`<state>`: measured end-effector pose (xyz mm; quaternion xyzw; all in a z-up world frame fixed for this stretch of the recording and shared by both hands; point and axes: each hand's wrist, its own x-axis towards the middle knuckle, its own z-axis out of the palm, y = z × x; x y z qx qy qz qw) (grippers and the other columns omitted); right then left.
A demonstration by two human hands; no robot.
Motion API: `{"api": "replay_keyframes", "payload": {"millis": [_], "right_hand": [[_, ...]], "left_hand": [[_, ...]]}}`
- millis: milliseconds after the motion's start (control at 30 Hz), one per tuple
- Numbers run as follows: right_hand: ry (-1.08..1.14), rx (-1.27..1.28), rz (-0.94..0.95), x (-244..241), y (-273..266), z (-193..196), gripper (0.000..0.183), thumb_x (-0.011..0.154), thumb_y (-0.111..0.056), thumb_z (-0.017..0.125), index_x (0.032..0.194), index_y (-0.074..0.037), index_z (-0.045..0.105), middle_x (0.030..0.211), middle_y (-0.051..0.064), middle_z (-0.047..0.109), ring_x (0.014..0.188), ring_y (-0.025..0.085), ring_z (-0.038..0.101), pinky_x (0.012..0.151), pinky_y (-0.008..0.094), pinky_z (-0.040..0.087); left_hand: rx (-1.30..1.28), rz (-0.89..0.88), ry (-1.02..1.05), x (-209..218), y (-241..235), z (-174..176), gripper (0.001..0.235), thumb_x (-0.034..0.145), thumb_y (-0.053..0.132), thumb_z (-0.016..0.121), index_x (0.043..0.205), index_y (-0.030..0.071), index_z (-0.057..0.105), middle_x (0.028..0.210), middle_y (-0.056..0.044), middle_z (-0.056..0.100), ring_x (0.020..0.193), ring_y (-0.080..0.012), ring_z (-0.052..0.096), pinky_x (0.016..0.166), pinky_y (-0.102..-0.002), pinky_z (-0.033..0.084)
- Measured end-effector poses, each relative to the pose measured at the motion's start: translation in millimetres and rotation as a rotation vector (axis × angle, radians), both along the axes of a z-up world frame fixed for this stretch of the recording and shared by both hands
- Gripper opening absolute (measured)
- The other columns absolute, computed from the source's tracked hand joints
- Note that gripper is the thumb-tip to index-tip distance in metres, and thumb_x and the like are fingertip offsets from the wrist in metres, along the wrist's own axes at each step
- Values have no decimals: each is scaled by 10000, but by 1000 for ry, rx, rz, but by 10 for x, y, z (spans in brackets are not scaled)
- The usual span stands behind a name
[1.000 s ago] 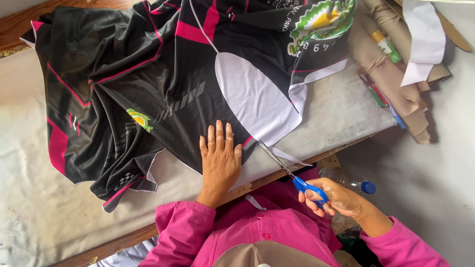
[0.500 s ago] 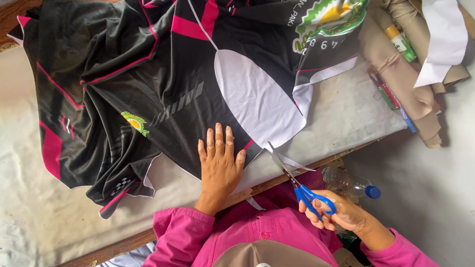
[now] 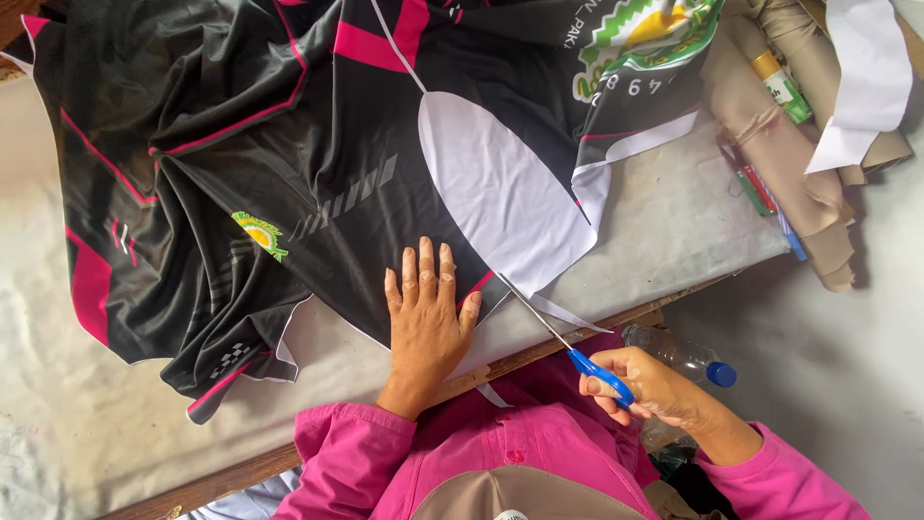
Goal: Cutting a specific pattern piece out of printed jersey fabric using scissors on a workbench.
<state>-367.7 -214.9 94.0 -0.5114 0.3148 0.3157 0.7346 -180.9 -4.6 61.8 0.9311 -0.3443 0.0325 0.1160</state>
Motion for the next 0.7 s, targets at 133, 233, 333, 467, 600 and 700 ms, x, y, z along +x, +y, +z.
{"api": "replay_keyframes", "payload": {"millis": [133,233,333,467,600,700], "right_hand": [[58,-78,40,4,-34,-11,237,766,-173,694,754,41,592,472,135,532,337,154,502,277,183,220],[-34,-156,-55,-54,2,-102,278,751,-138,768,616,42,605,389,181,540,200,139,406,195,164,248],[-32,-155,-18,-39,-39,-142,316,760,-145,770,584,38,583,340,178,506,176,126,348,189,159,213],[-13,-177,-14,-39,-22,-140,290,759,-122,775,599,33,590,369,173,537,195,143,409,197,166,246],[-38,-131,-39,54,31,-70,280,762,-179,758,664,41,614,419,183,555,245,159,462,214,167,277],[-46,-122,-51,105,82,-61,277,773,-195,738,702,45,619,437,170,554,265,153,477,224,158,286]], "left_hand": [[-5,1,-17,-2,1,8,622,918,487,357,1380,74,398,1458,-147,339,1340,-315,323,1071,-504,238],[38,1,354,34,0,12,646,939,508,277,1460,129,224,1520,-155,155,1410,-313,91,1099,-532,-35],[38,3,362,35,-1,31,644,938,506,276,1458,129,228,1520,-154,157,1410,-310,92,1099,-533,-35],[34,4,365,35,0,22,645,937,507,272,1457,128,229,1520,-154,155,1410,-309,93,1098,-535,-33],[51,-2,368,38,-1,37,645,940,505,267,1460,127,214,1521,-154,144,1410,-308,82,1096,-536,-35],[52,-4,377,39,2,48,646,939,505,267,1460,125,213,1521,-155,142,1410,-310,80,1096,-536,-37]]}}
